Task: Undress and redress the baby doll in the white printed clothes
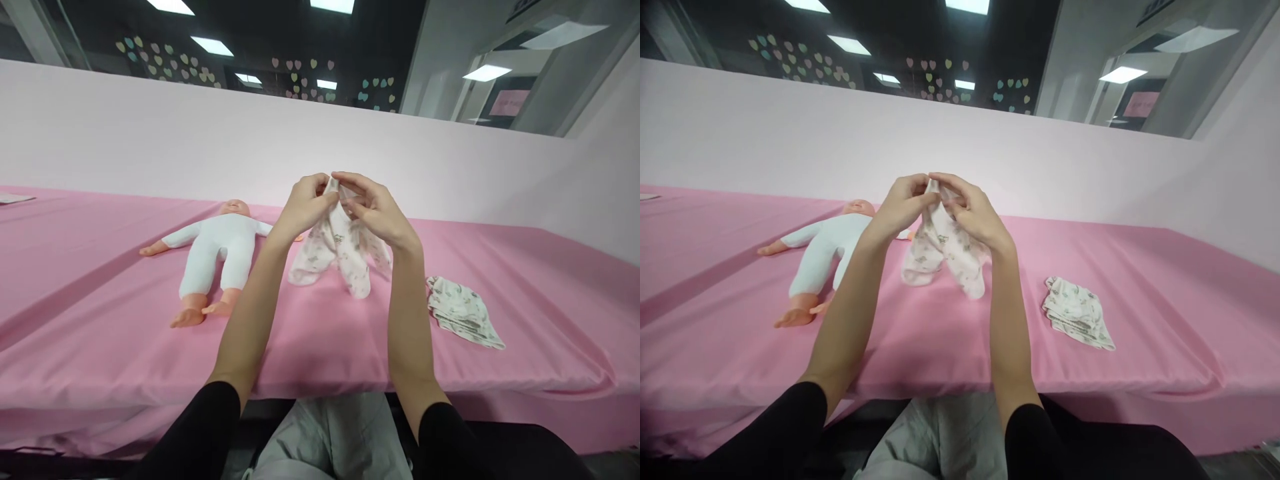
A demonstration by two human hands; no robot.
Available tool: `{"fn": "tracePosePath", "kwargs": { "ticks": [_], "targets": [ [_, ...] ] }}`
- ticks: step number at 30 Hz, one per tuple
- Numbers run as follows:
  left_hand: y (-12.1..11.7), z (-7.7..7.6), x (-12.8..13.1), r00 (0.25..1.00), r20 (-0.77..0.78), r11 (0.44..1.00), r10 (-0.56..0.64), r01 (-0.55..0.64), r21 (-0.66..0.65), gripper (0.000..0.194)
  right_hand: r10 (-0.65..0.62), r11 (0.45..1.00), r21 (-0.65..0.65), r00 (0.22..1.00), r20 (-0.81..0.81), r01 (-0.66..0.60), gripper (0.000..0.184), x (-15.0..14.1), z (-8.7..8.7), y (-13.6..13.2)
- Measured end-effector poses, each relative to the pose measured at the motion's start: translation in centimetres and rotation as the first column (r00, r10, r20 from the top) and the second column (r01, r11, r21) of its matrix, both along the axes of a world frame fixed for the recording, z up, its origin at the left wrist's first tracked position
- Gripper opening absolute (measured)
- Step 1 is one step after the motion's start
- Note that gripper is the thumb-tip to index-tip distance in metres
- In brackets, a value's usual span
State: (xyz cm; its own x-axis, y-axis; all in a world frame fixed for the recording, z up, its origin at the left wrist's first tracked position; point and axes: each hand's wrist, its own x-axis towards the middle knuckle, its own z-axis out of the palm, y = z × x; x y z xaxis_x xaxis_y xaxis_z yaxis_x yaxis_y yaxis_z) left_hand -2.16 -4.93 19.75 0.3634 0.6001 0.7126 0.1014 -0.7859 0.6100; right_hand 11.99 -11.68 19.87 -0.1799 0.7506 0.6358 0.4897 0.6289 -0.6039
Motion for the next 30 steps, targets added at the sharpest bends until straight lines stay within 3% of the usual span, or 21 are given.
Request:
{"fn": "tracePosePath", "kwargs": {
  "ticks": [4, 9, 13, 15, 18, 22, 26, 30],
  "targets": [
    [0.9, -0.4, 0.6, 0.988, 0.018, 0.983, 0.151, -0.152, 0.098, 0.013, -0.051, 0.998, -0.034, 0.997, 0.063, 0.053, 0.056, 0.7, -0.1, 0.1],
    [0.6, -0.4, 1.2, 0.997, 0.047, 0.998, 0.057, -0.058, 0.033, 0.013, -0.285, 0.958, 0.068, 0.923, 0.259, 0.277, 0.057, 0.7, -0.7, 0.3],
    [-0.3, -0.2, 0.8, 0.997, 0.005, 0.996, 0.082, -0.082, 0.043, 0.002, -0.541, 0.838, 0.161, 0.756, 0.37, 0.521, 0.048, 0.9, -1.4, 1.6],
    [-0.4, -0.1, 0.4, 0.99, 0.02, 0.986, 0.14, -0.142, 0.093, 0.009, -0.638, 0.76, 0.163, 0.672, 0.376, 0.63, 0.034, 1.2, -1.8, 2.4],
    [0.0, -0.1, -0.4, 0.974, 0.085, 0.96, 0.212, -0.224, 0.17, 0.022, -0.75, 0.643, 0.147, 0.58, 0.318, 0.751, 0.016, 2.1, -2.1, 3.5],
    [1.4, -0.4, -1.5, 0.968, 0.138, 0.952, 0.211, -0.236, 0.196, 0.027, -0.836, 0.542, 0.155, 0.512, 0.198, 0.826, 0.017, 3.2, -1.8, 3.5],
    [2.7, -0.5, -2.5, 0.96, 0.119, 0.94, 0.252, -0.272, 0.207, 0.017, -0.859, 0.512, 0.178, 0.496, 0.128, 0.841, 0.016, 4.2, -1.4, 2.9],
    [2.9, -0.3, -3.4, 0.958, 0.102, 0.946, 0.268, -0.282, 0.16, 0.013, -0.841, 0.541, 0.163, 0.533, 0.091, 0.825, 0.024, 5.7, -1.6, 2.9]
  ]
}}
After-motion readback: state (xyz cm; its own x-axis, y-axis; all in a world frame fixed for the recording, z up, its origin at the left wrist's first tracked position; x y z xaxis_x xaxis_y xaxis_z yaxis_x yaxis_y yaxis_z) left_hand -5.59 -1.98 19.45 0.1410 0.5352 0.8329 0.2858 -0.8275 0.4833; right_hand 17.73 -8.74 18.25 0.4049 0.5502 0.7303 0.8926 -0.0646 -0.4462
